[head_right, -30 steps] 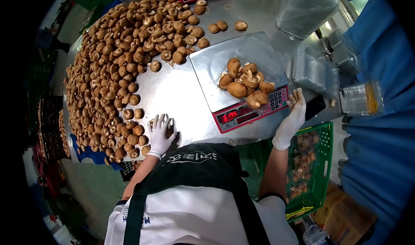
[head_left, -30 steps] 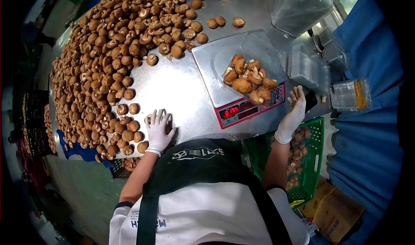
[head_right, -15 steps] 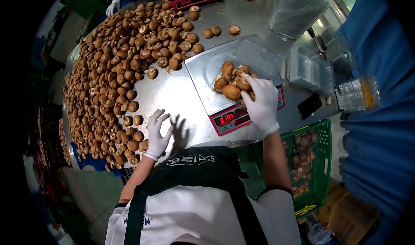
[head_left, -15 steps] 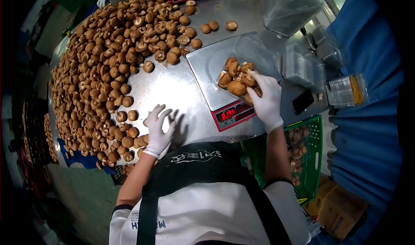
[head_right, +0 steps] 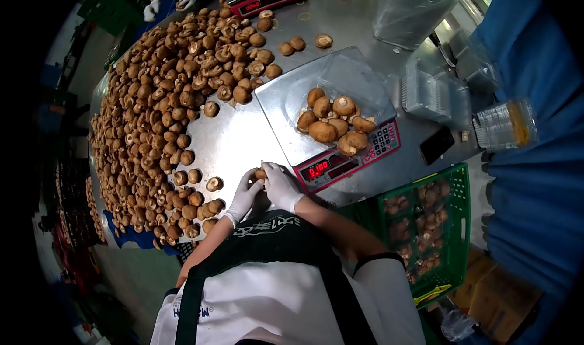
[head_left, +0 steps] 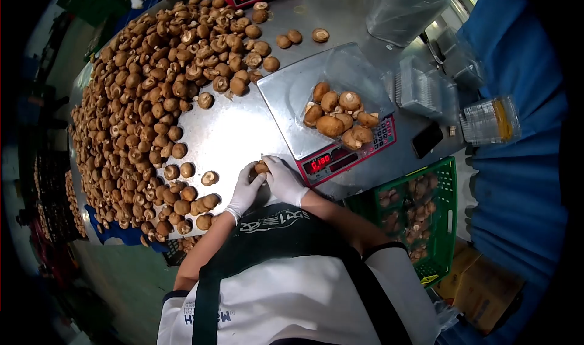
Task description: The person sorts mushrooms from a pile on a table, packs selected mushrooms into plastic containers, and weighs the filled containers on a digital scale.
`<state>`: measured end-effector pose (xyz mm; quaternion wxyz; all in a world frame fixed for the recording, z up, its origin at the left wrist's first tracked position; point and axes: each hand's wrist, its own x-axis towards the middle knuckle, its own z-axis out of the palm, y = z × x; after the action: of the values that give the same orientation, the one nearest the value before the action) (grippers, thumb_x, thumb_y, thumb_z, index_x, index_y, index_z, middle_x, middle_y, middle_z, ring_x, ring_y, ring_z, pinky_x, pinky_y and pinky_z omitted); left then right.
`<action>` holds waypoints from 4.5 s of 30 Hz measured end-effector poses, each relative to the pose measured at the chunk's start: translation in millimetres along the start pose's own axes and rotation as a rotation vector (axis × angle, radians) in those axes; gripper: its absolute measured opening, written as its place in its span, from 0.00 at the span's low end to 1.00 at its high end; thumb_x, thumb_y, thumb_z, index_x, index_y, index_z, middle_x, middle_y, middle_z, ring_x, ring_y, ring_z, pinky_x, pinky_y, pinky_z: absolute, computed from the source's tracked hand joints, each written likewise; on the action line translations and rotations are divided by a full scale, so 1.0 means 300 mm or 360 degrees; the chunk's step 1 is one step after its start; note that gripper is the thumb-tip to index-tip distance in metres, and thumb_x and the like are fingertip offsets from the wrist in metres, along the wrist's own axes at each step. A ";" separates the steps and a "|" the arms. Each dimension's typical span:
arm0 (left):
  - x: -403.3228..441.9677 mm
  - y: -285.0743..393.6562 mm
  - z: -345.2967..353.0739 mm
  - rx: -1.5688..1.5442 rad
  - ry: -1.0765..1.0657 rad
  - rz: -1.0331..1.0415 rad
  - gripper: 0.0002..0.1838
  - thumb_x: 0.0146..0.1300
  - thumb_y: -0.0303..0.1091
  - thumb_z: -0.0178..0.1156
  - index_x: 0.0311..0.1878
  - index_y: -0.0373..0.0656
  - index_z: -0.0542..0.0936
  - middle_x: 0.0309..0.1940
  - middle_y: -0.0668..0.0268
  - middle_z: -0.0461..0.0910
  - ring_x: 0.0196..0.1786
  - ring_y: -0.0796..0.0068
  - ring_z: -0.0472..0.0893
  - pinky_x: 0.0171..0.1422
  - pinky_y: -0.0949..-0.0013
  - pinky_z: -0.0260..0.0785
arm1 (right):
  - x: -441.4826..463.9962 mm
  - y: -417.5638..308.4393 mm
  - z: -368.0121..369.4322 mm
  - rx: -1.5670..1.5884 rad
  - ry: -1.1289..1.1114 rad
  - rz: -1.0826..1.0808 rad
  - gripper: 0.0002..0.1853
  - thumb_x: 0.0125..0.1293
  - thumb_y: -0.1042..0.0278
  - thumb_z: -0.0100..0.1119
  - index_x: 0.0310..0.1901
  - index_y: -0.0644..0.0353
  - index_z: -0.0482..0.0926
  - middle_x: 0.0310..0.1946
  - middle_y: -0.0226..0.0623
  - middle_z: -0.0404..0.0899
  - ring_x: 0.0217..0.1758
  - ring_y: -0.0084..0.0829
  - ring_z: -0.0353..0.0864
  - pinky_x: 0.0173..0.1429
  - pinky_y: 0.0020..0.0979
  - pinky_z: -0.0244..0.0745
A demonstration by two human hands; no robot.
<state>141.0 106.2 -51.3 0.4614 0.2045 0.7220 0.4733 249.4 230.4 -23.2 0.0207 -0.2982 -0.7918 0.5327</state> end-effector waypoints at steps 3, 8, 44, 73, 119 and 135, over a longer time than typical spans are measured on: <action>0.012 0.029 0.001 -0.0027 0.0052 0.0107 0.30 0.70 0.34 0.59 0.72 0.39 0.63 0.60 0.56 0.73 0.56 0.70 0.77 0.59 0.69 0.72 | -0.089 -0.095 -0.144 -0.0019 0.0096 -0.0225 0.22 0.70 0.71 0.51 0.64 0.66 0.71 0.61 0.54 0.72 0.64 0.47 0.74 0.67 0.37 0.69; 0.035 0.244 0.002 0.0013 0.0270 0.0234 0.26 0.71 0.34 0.58 0.69 0.39 0.66 0.60 0.58 0.72 0.54 0.68 0.77 0.57 0.69 0.73 | -0.186 -0.153 -0.606 0.0444 0.0909 -0.0515 0.15 0.70 0.75 0.49 0.54 0.68 0.79 0.45 0.42 0.83 0.45 0.29 0.82 0.52 0.32 0.77; 0.000 0.436 0.172 0.0070 -0.0220 0.0813 0.05 0.63 0.20 0.60 0.39 0.38 0.74 0.37 0.66 0.78 0.44 0.74 0.79 0.53 0.72 0.71 | -0.298 0.151 -0.587 0.1174 0.0861 -0.0317 0.15 0.68 0.75 0.49 0.55 0.63 0.70 0.50 0.36 0.75 0.51 0.29 0.77 0.58 0.32 0.73; -0.100 0.357 0.562 0.0356 -0.1187 0.0244 0.11 0.68 0.24 0.60 0.52 0.37 0.79 0.45 0.65 0.81 0.51 0.77 0.78 0.61 0.71 0.70 | -1.604 1.024 -0.639 0.0747 0.3063 0.0871 0.27 0.72 0.50 0.57 0.65 0.58 0.72 0.58 0.36 0.76 0.56 0.32 0.75 0.58 0.36 0.74; -0.451 -0.026 -0.337 0.0275 0.0503 0.0302 0.14 0.66 0.37 0.59 0.51 0.43 0.79 0.45 0.57 0.81 0.49 0.59 0.82 0.55 0.63 0.74 | -0.097 0.046 -0.653 -0.1424 0.0995 -0.0791 0.07 0.70 0.72 0.57 0.43 0.66 0.81 0.40 0.45 0.82 0.44 0.44 0.79 0.53 0.40 0.71; -0.489 -0.220 -0.669 -0.1966 0.0905 0.0100 0.25 0.73 0.57 0.51 0.55 0.43 0.76 0.39 0.62 0.83 0.34 0.75 0.80 0.38 0.76 0.73 | 0.120 -0.044 -0.033 -0.1832 -0.0247 -0.0671 0.22 0.58 0.78 0.54 0.56 0.60 0.75 0.56 0.47 0.75 0.57 0.51 0.75 0.62 0.43 0.71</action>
<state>49.6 -131.4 -14.1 0.2718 -0.2078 0.4062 0.8473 217.3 252.9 -17.9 -0.0965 -0.0590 -0.9933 0.0248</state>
